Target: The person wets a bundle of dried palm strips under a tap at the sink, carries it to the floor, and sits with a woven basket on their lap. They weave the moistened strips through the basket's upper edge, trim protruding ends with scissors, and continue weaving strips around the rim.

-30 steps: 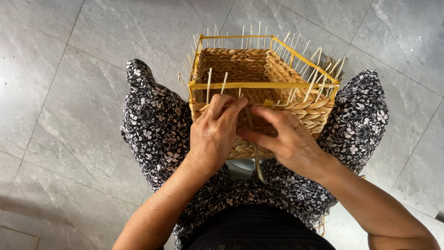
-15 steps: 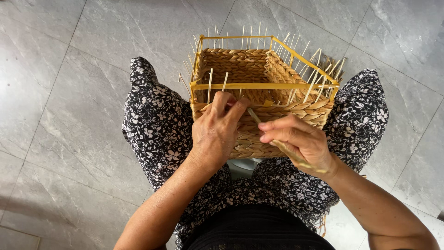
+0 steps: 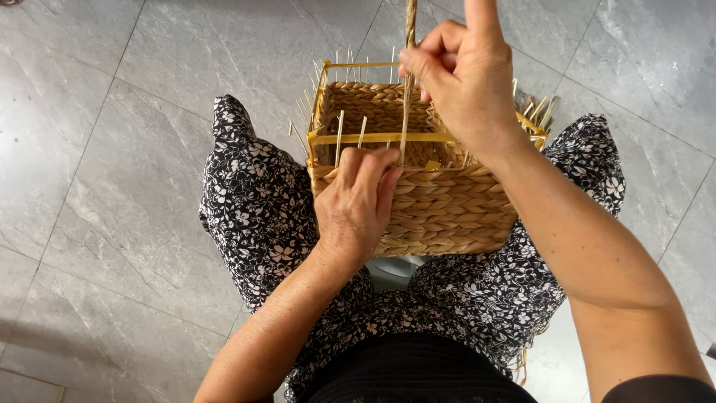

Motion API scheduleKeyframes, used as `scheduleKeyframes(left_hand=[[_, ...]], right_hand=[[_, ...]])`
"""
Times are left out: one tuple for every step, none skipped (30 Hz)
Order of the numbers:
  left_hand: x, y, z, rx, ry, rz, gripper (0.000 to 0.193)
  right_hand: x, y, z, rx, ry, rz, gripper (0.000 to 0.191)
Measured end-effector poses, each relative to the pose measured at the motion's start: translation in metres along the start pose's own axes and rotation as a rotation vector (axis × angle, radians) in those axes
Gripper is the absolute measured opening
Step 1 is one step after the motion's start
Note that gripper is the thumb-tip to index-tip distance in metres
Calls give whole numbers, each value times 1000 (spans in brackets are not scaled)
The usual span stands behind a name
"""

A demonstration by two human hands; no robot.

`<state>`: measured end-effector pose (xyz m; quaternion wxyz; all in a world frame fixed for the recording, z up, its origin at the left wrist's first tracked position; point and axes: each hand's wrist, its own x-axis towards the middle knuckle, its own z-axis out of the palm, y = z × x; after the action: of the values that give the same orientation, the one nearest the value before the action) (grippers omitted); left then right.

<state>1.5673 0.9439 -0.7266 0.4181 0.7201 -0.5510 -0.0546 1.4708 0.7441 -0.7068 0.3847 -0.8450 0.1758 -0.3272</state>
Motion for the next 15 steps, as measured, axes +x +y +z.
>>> scheduleKeyframes(left_hand=[[0,0,-1,-37,0,-25,20],[0,0,-2,-9,-14,-24,17],[1,0,-3,17,-29,-22,15],[1,0,-4,43,-41,-20,14],[2,0,-4,29,-34,-21,14],[3,1,-4,17,-30,-24,15],[4,1,-4,2,-28,-26,15],[5,1,-4,2,-35,-31,15],[5,1,-4,3,-38,-35,15],[6,1,-4,6,-42,-40,15],[6,1,-4,8,-51,-37,15],[6,1,-4,11,-59,-36,15],[6,1,-4,14,-67,-38,15],[6,0,-4,13,-66,-40,16],[6,0,-4,11,-65,-40,17]], right_hand=[[3,4,0,-23,-16,-33,9],[7,5,-1,-46,-34,-67,11],[11,4,-4,-238,-31,-220,8],[15,0,-9,-429,-28,-375,10],[20,-5,-13,-618,-26,-531,16],[22,-13,-16,-674,-18,-491,14],[22,-22,-22,-731,-10,-447,13],[23,-31,-25,-790,-1,-405,11],[18,-40,-24,-583,-43,-353,13],[5,-51,-22,-375,-85,-299,15],[-7,-60,-22,-164,-126,-242,17],[-17,-64,-22,-152,-165,-218,17],[-28,-67,-22,-138,-207,-193,18],[-36,-66,-23,-125,-248,-166,20],[-41,-63,-22,-162,-263,-137,20]])
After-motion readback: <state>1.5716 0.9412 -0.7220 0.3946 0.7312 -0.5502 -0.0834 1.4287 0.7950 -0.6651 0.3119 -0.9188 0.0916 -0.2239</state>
